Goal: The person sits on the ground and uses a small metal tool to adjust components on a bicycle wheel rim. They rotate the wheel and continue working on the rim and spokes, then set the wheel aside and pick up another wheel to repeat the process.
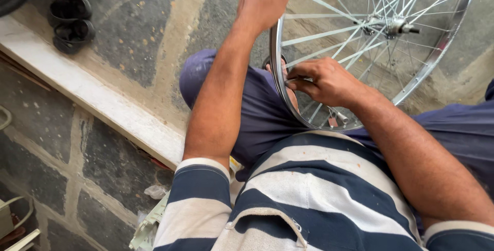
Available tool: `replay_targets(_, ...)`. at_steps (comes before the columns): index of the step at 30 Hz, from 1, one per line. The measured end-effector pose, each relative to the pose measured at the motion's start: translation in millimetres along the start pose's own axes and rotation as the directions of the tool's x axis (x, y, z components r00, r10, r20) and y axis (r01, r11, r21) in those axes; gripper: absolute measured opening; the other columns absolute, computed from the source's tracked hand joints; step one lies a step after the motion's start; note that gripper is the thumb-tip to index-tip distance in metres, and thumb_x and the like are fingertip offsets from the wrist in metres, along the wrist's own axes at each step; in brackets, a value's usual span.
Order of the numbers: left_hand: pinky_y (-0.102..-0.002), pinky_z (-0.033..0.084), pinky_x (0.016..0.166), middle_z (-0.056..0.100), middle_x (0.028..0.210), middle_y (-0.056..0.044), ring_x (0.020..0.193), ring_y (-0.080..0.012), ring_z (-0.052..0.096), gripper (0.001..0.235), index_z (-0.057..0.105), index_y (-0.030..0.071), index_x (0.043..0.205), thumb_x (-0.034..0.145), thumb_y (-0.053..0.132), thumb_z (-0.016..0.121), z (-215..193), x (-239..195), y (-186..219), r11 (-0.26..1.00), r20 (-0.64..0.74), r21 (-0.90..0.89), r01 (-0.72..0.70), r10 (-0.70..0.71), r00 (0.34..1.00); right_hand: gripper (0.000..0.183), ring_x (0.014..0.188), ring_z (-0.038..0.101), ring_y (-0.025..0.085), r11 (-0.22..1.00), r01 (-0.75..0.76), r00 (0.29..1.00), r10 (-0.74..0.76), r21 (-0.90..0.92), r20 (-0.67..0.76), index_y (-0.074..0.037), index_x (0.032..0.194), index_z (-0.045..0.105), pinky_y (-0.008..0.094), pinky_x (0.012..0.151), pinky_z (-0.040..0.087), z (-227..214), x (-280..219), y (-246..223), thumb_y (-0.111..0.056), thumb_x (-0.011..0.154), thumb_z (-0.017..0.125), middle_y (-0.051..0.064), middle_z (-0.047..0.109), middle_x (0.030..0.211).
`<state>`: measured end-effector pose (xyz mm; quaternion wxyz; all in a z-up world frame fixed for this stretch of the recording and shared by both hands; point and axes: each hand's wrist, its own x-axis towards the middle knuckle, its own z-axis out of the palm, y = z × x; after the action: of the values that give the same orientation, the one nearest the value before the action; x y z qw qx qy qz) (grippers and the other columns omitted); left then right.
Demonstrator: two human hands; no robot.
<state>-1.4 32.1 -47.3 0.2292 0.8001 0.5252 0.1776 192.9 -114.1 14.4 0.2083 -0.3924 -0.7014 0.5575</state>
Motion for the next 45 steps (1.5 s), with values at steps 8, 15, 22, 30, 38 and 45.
replay_targets(8, -0.045, 0.05, 0.061, 0.064, 0.065, -0.007, 0.062, -0.0269, 0.067, 0.049, 0.061, 0.012, 0.125, 0.101, 0.054, 0.055, -52, -16, 55, 0.939, 0.175, -0.238, 0.249, -0.211, 0.962, 0.017, 0.094, 0.075, 0.025, 0.997, 0.069, 0.961, -0.077, -0.036, -0.264, -0.006, 0.104, 0.075, 0.036, 0.078, 0.063, -12, -17, 3, -0.015, 0.09, 0.078, 0.012, 0.074, 0.117)
replay_targets(15, -0.042, 0.049, 0.059, 0.063, 0.064, -0.006, 0.06, -0.0239, 0.067, 0.049, 0.065, 0.013, 0.105, 0.102, 0.059, 0.049, -42, -12, 47, 0.928, 0.21, -0.195, 0.317, -0.277, 0.938, 0.012, 0.088, 0.076, 0.018, 0.998, -0.058, 0.971, 0.062, 0.023, -0.229, -0.012, 0.109, 0.078, 0.031, 0.078, 0.065, 5, 20, 13, -0.02, 0.1, 0.077, 0.005, 0.078, 0.106)
replay_targets(22, -0.041, 0.05, 0.06, 0.063, 0.065, -0.006, 0.063, -0.0245, 0.068, 0.052, 0.065, 0.011, 0.103, 0.1, 0.061, 0.049, -43, -13, 45, 0.917, 0.208, -0.204, 0.343, -0.301, 0.931, 0.022, 0.094, 0.075, 0.023, 0.98, 0.077, 0.956, -0.019, 0.186, -0.294, -0.01, 0.108, 0.074, 0.037, 0.08, 0.063, 4, 16, 14, -0.016, 0.088, 0.079, 0.011, 0.075, 0.11)
replay_targets(30, -0.043, 0.051, 0.063, 0.063, 0.065, -0.007, 0.065, -0.0236, 0.068, 0.054, 0.065, 0.014, 0.101, 0.099, 0.064, 0.045, -45, -15, 50, 0.899, 0.282, -0.166, 0.404, -0.35, 0.894, 0.042, 0.086, 0.069, 0.029, 0.998, 0.066, 0.966, -0.063, 0.002, -0.249, -0.007, 0.119, 0.07, 0.042, 0.075, 0.056, 5, 15, 6, -0.014, 0.08, 0.085, 0.014, 0.068, 0.098)
replay_targets(38, -0.043, 0.051, 0.064, 0.064, 0.065, -0.005, 0.066, -0.0222, 0.068, 0.056, 0.065, 0.013, 0.101, 0.101, 0.065, 0.045, -41, -14, 49, 0.928, 0.239, -0.163, 0.334, -0.291, 0.926, 0.04, 0.094, 0.071, 0.026, 0.909, -0.364, 0.927, 0.333, -0.204, -0.171, -0.015, 0.12, 0.07, 0.041, 0.082, 0.058, 11, 23, 1, -0.032, 0.088, 0.088, 0.008, 0.074, 0.102)
replay_targets(45, -0.043, 0.05, 0.06, 0.062, 0.064, -0.006, 0.062, -0.0215, 0.066, 0.056, 0.064, 0.012, 0.1, 0.1, 0.064, 0.045, -41, -15, 44, 0.922, 0.256, -0.158, 0.354, -0.308, 0.916, 0.017, 0.091, 0.072, 0.02, 0.915, -0.175, 0.976, 0.209, 0.365, -0.056, -0.013, 0.096, 0.078, 0.038, 0.068, 0.065, -8, 18, 6, -0.019, 0.081, 0.084, 0.001, 0.07, 0.1)
